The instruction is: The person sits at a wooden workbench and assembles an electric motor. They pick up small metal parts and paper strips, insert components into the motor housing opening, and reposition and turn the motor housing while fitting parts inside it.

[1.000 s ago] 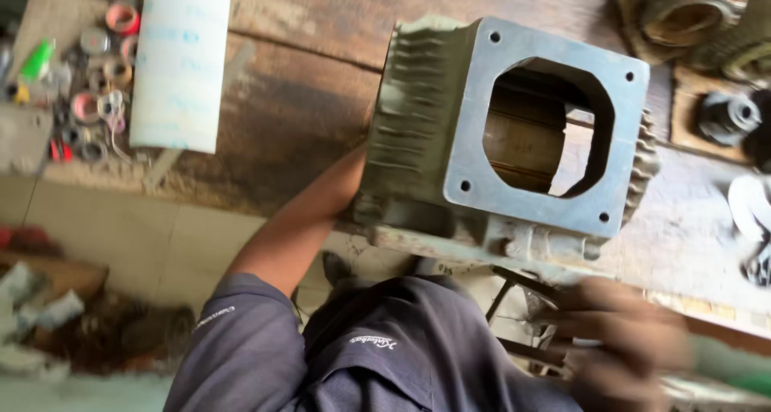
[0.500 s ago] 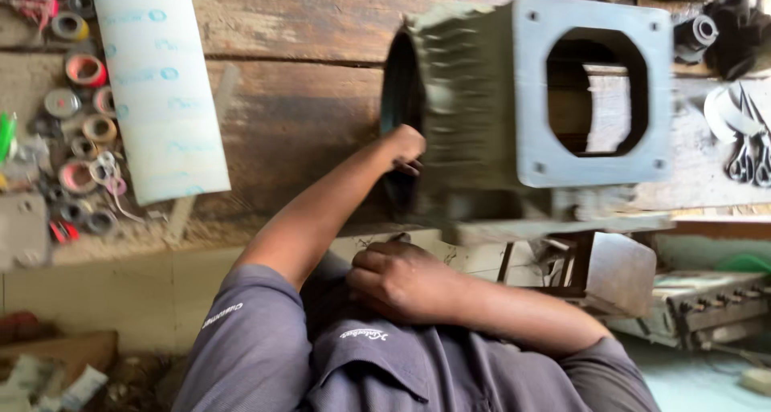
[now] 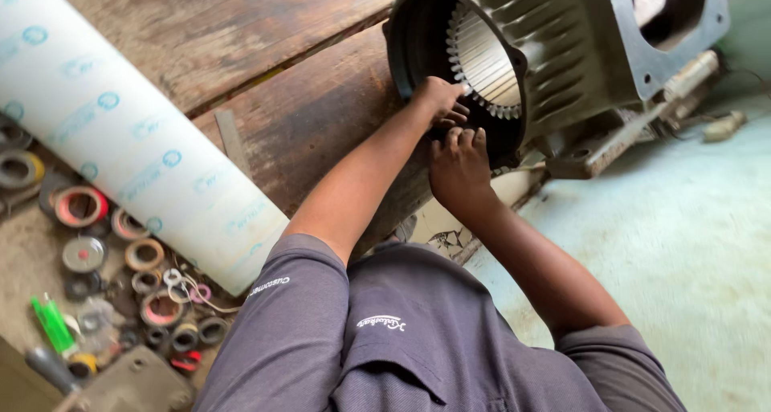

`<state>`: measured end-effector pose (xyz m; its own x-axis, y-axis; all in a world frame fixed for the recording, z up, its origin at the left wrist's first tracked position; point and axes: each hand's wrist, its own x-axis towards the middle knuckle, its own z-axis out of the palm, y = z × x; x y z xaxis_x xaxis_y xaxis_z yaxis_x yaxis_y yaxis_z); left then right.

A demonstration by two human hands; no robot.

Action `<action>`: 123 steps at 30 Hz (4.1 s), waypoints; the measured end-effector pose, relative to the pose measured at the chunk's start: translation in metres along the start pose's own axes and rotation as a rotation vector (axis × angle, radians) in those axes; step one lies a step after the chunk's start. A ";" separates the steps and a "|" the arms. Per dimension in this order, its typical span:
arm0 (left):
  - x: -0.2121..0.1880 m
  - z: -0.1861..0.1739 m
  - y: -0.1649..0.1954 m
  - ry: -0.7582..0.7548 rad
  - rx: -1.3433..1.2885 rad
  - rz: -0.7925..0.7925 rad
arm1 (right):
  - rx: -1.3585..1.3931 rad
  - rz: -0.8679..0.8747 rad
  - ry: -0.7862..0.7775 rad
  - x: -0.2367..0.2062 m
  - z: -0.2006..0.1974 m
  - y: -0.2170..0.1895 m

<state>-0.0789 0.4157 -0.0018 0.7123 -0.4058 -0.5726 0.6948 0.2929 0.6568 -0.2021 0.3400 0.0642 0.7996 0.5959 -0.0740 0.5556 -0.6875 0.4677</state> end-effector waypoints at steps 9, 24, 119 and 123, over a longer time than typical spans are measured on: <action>-0.015 -0.001 0.015 0.003 -0.041 -0.011 | 0.141 0.251 -0.213 0.030 -0.031 -0.009; 0.017 -0.004 0.001 -0.009 0.021 0.137 | 0.148 0.309 -0.249 0.034 -0.007 0.001; 0.383 0.397 -0.038 0.829 -0.236 0.345 | 0.518 0.066 0.154 0.315 0.572 0.870; 0.371 0.408 -0.028 0.827 -0.227 0.498 | 0.690 0.030 0.328 0.287 0.562 0.870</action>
<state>0.1254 -0.0965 -0.0320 0.7127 0.5158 -0.4755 0.2383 0.4595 0.8556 0.6391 -0.3202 -0.0451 0.7678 0.5918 0.2455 0.6374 -0.7445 -0.1986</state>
